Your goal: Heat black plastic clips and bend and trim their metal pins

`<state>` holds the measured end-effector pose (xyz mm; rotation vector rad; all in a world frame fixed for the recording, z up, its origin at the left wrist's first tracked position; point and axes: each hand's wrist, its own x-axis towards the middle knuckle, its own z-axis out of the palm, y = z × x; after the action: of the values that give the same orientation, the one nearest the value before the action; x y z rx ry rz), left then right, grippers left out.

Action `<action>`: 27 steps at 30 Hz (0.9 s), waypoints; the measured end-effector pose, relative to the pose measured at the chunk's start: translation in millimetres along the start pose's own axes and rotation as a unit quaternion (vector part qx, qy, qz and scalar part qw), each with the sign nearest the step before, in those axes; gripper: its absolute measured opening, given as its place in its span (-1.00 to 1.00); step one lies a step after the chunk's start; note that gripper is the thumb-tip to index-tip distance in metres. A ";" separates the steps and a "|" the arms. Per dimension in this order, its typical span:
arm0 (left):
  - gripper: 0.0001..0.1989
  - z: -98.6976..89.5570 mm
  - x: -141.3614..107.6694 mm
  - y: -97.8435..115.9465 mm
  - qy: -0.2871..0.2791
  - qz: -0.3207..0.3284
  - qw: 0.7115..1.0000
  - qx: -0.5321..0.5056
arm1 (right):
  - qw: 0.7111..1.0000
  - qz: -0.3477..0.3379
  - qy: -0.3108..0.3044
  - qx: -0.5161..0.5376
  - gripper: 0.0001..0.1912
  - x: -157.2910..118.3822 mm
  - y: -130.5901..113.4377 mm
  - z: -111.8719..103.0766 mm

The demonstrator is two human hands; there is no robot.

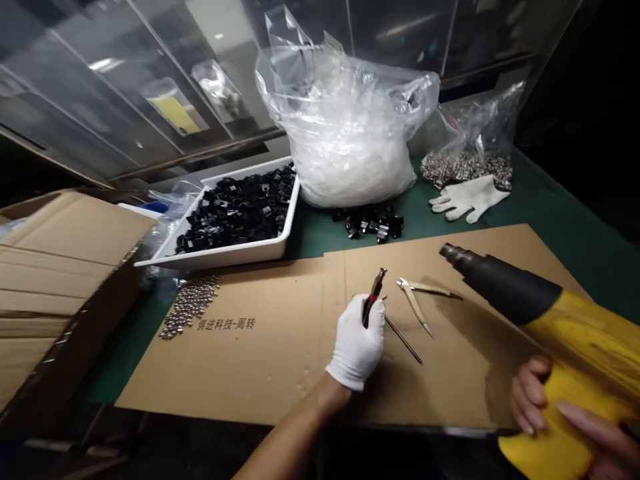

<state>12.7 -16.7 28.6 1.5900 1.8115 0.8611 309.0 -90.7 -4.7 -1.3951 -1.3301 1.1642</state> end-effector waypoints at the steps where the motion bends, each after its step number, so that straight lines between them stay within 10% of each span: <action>1: -0.70 1.4 -0.9 0.8 0.002 -0.001 1.000 0.010 | 0.993 0.062 -0.012 0.100 -0.68 -4.4 5.5 3.6; 6: -0.72 10.6 -0.1 -2.2 0.023 0.000 0.999 0.023 | 0.903 0.230 -0.049 0.359 -0.70 -12.6 13.6 14.0; 27: -0.76 27.3 -0.9 -15.8 0.096 0.049 0.994 0.031 | 0.856 0.172 -0.166 0.459 -0.68 -9.4 22.3 0.1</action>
<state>24.0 -16.3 -0.9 1.6965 1.9214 1.0440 313.2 -101.4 -25.9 -0.7282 -0.5368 1.9990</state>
